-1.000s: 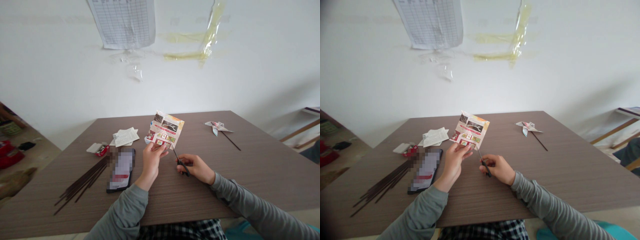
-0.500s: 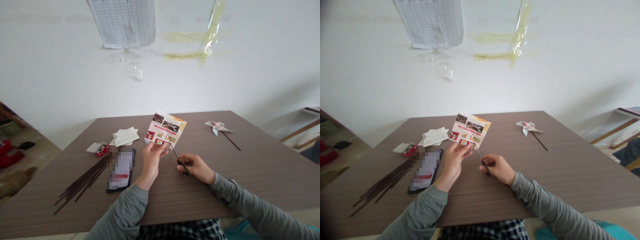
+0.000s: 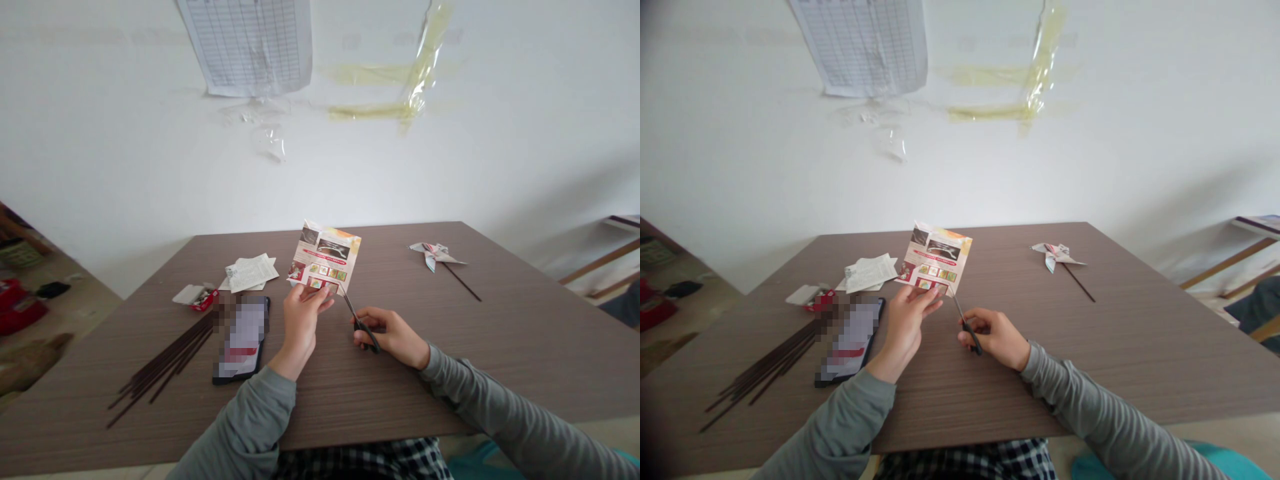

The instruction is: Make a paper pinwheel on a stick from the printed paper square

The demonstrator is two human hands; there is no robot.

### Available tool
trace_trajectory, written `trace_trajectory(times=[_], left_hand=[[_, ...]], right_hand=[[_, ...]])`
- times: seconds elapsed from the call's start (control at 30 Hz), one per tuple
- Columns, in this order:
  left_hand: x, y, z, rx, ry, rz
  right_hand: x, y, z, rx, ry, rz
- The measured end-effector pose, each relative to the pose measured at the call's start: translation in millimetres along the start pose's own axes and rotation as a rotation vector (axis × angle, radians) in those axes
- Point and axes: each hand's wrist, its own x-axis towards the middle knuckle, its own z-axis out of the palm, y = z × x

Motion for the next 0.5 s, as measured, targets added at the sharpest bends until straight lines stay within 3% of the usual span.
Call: trace_trajectory(times=[0.23, 0.5], left_hand=[[-1.1, 2.3, 1.6, -0.031, 0.013, -0.003], [0.1, 0.1, 0.5, -0.019, 0.018, -0.003]], right_hand=[[3.1, 9.1, -2.5, -0.008, -0.014, -0.024], [0.2, 2.1, 0.2, 0.011, 0.006, -0.012]])
